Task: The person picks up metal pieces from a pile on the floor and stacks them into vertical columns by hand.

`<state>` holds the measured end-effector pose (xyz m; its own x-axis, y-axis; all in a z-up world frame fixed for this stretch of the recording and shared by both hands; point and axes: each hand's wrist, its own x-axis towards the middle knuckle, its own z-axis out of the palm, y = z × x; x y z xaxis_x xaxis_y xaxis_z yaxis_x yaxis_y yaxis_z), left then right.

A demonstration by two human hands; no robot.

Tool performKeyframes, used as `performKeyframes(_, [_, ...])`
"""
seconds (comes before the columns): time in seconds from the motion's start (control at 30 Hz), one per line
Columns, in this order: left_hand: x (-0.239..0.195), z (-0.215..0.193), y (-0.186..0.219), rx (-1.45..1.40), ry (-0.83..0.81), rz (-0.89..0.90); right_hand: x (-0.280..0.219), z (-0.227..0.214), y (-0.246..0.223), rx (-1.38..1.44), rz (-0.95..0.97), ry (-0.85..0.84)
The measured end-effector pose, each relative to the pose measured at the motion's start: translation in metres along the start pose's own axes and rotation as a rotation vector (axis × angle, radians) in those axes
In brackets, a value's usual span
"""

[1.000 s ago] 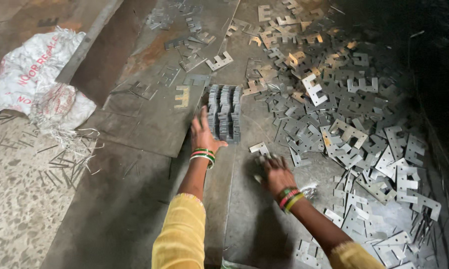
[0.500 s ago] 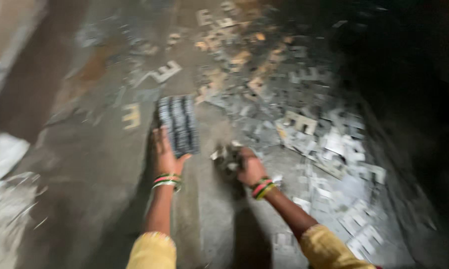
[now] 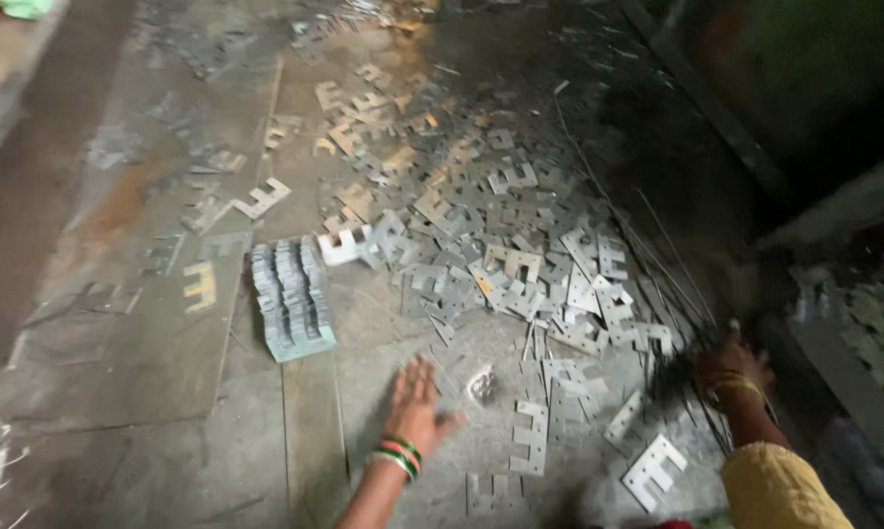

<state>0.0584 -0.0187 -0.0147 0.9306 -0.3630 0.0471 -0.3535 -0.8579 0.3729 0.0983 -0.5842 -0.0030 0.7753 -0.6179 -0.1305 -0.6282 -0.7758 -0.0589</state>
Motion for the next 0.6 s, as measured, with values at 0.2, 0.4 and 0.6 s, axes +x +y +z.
performKeyframes(0.2, [-0.052,-0.007,0.037,-0.053,0.093,-0.042,-0.002,-0.012,0.008,-0.013,-0.111,0.029])
performKeyframes(0.4, [-0.066,-0.005,0.03,0.018,0.312,-0.08,0.018,-0.015,-0.089,0.294,-0.346,0.047])
performKeyframes(0.6, [-0.073,0.0,0.036,0.04,0.285,-0.111,0.019,0.005,-0.296,0.535,-0.517,-0.116])
